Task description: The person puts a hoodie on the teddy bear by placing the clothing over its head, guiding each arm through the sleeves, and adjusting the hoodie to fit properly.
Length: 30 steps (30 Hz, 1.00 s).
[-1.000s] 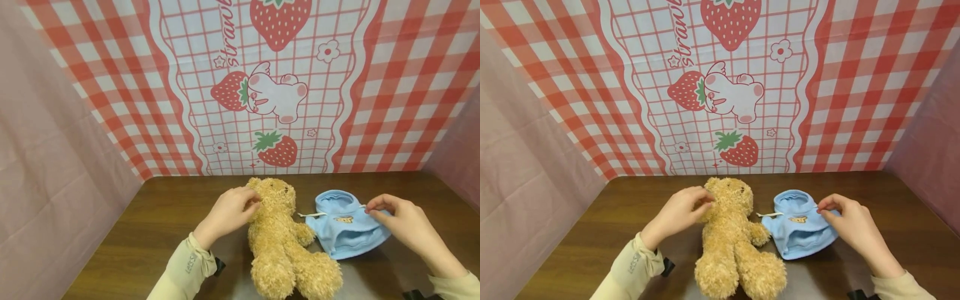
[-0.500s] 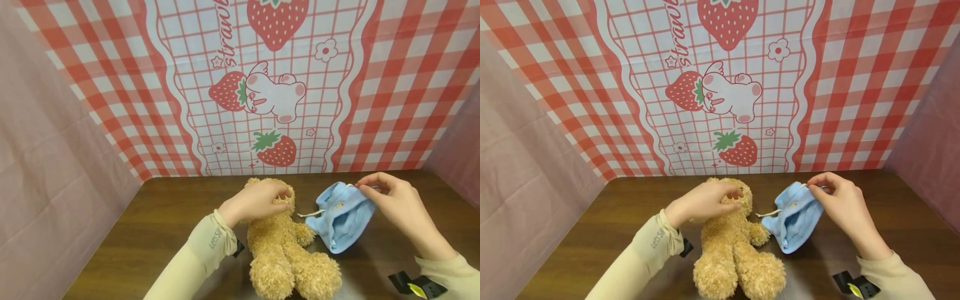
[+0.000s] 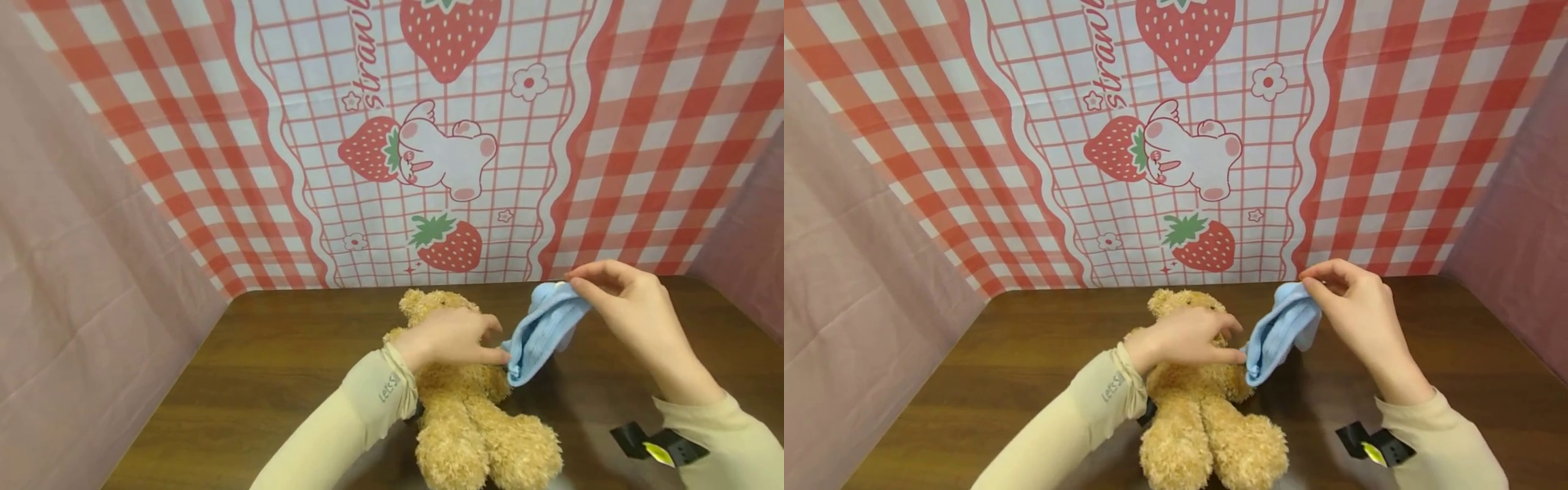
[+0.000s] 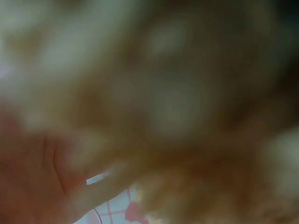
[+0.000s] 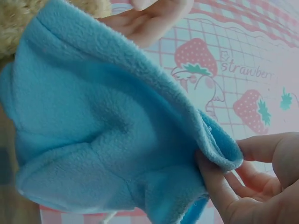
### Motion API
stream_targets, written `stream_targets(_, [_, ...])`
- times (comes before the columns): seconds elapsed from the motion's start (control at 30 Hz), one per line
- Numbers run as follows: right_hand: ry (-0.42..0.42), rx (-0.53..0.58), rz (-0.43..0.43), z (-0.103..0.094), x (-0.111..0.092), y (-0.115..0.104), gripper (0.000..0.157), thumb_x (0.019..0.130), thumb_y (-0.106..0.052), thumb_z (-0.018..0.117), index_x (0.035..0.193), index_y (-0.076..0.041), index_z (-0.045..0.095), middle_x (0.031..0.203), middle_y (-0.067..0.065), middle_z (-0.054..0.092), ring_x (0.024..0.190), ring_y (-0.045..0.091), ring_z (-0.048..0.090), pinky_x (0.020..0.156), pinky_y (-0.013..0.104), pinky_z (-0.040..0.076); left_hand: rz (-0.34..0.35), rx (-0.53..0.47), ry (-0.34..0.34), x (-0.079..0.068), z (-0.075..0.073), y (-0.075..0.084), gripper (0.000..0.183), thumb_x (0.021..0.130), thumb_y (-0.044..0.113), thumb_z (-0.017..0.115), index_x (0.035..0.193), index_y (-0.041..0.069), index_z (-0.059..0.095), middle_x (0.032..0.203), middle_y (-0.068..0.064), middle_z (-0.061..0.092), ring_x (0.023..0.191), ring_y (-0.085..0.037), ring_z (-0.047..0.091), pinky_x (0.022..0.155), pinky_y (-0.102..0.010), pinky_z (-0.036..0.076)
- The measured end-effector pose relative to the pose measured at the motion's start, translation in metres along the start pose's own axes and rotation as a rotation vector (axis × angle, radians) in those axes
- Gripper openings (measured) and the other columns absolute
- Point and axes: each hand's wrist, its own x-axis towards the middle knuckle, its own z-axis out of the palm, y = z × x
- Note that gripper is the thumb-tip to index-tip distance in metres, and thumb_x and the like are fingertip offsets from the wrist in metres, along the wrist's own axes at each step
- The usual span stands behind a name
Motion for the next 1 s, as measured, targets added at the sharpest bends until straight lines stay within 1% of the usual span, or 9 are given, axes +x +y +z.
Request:
stream_targets(0.17, [0.028,0.073,-0.045,0.002,0.004,-0.010,0.028,0.087,-0.031,0.059,0.102,-0.007,0.065,0.084,-0.022,0.061,0.073,-0.014,0.052,0.059,0.013,0.039,0.028,0.007,0.006,0.004,0.002,0.002,0.034,0.086,0.054,0.050,0.101,0.024,0.057,0.076,0.013,0.057,0.067,-0.001,0.052,0.055,-0.020,0.041])
stream_targets(0.23, [0.034,0.109,-0.059,0.004,0.004,-0.013,0.027,0.087,-0.029,0.060,0.102,-0.006,0.065,0.084,-0.025,0.060,0.074,-0.014,0.053,0.060,0.011,0.039,0.010,0.034,0.015,0.005,0.004,0.003,0.032,0.086,0.053,0.051,0.098,0.025,0.058,0.075,0.013,0.057,0.068,-0.002,0.052,0.056,-0.021,0.041])
stream_targets(0.33, [0.034,0.163,-0.070,0.006,0.004,-0.017,0.027,0.087,-0.026,0.060,0.103,-0.005,0.064,0.084,-0.028,0.059,0.076,-0.012,0.055,0.061,0.009,0.039,-0.024,0.077,0.038,0.006,0.007,0.004,0.031,0.087,0.051,0.051,0.100,0.024,0.060,0.082,0.013,0.061,0.074,-0.003,0.055,0.059,-0.021,0.043])
stream_targets(0.4, [0.037,0.194,-0.068,0.007,0.004,-0.019,0.026,0.087,-0.025,0.061,0.104,-0.005,0.064,0.085,-0.028,0.058,0.076,-0.010,0.055,0.060,0.010,0.039,-0.036,0.087,0.054,0.006,0.010,0.003,0.025,0.089,0.046,0.051,0.096,0.024,0.060,0.080,0.012,0.061,0.072,-0.004,0.055,0.058,-0.021,0.042])
stream_targets(0.5, [0.051,0.240,-0.058,0.008,0.003,-0.021,0.025,0.086,-0.022,0.062,0.104,-0.005,0.064,0.088,-0.026,0.059,0.077,-0.009,0.057,0.060,0.009,0.039,-0.039,0.054,0.086,0.006,0.013,0.000,0.017,0.091,0.039,0.050,0.085,0.024,0.057,0.070,0.011,0.056,0.063,-0.004,0.052,0.053,-0.021,0.039])
stream_targets(0.57, [0.070,0.266,-0.056,0.008,0.004,-0.023,0.023,0.086,-0.021,0.062,0.104,-0.006,0.064,0.090,-0.024,0.060,0.078,-0.008,0.057,0.062,0.008,0.040,-0.037,0.023,0.105,0.005,0.013,-0.001,0.017,0.091,0.037,0.050,0.082,0.024,0.054,0.068,0.010,0.055,0.060,-0.004,0.050,0.051,-0.021,0.038])
stream_targets(0.7, [0.105,0.338,-0.084,0.008,0.004,-0.027,0.021,0.086,-0.016,0.062,0.104,-0.006,0.065,0.095,-0.017,0.062,0.080,-0.005,0.059,0.068,0.007,0.043,-0.052,-0.049,0.125,0.007,0.013,0.000,0.023,0.091,0.043,0.048,0.096,0.023,0.058,0.080,0.011,0.062,0.065,-0.002,0.054,0.053,-0.019,0.041])
stream_targets(0.8, [0.111,0.421,-0.121,0.007,0.005,-0.030,0.021,0.086,-0.011,0.061,0.106,-0.004,0.064,0.097,-0.012,0.065,0.081,-0.001,0.061,0.071,0.008,0.044,-0.061,-0.079,0.131,0.007,0.012,0.000,0.030,0.091,0.047,0.046,0.100,0.022,0.059,0.079,0.011,0.061,0.063,-0.002,0.054,0.053,-0.019,0.041])
stream_targets(1.0, [0.078,0.615,-0.187,0.009,0.008,-0.037,0.021,0.085,-0.005,0.060,0.105,0.002,0.062,0.101,-0.006,0.066,0.088,0.005,0.062,0.076,0.009,0.045,-0.070,-0.120,0.133,0.004,0.005,0.000,0.025,0.092,0.041,0.045,0.079,0.022,0.056,0.061,0.009,0.052,0.052,-0.005,0.048,0.047,-0.020,0.038])
